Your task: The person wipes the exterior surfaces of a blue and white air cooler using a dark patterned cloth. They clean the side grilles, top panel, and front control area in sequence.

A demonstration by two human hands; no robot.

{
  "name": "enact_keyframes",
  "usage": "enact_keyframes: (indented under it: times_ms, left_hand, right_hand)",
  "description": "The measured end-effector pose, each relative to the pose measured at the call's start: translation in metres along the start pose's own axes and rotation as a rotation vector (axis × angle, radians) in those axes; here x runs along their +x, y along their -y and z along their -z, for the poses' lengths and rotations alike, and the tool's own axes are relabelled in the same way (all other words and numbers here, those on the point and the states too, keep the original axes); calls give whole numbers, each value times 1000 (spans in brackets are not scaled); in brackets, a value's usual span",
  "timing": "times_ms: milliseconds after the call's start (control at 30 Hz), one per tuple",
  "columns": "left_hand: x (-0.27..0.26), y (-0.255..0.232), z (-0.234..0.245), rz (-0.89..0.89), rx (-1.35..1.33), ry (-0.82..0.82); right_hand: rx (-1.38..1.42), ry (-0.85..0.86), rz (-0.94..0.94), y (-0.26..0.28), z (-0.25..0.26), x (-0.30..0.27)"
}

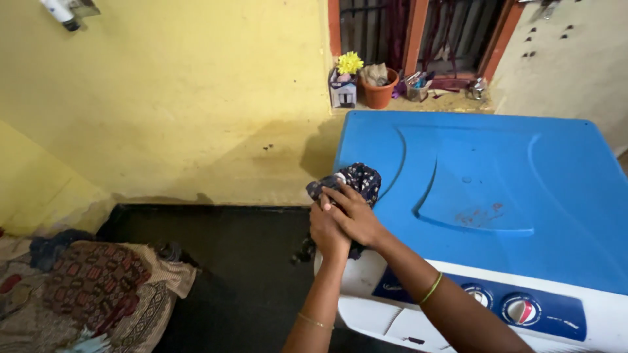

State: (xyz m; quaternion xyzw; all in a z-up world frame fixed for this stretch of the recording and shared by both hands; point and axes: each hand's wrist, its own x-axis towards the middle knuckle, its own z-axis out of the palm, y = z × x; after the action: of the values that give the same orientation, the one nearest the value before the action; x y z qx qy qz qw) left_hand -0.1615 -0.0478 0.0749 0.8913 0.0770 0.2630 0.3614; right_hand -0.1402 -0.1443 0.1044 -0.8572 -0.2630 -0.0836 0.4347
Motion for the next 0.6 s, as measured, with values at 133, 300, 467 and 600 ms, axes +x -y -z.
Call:
enact_keyframes:
  times_ms: [133,300,467,600]
  left_hand:
    - [27,-11,-21,-174,-106,-24]
    - [74,-9,-36,-278,-245,231]
    - [102,-3,-33,-289,-452,477]
    - [103,15,-46,-215,-654,298]
  right_hand:
    - [-11,-47,-257,-16,11,17]
    - [48,-218,-266,-77,12,51]
    - [-354,-228,-360,-111,18,71]
    - [-343,-147,-446,-103,43,88]
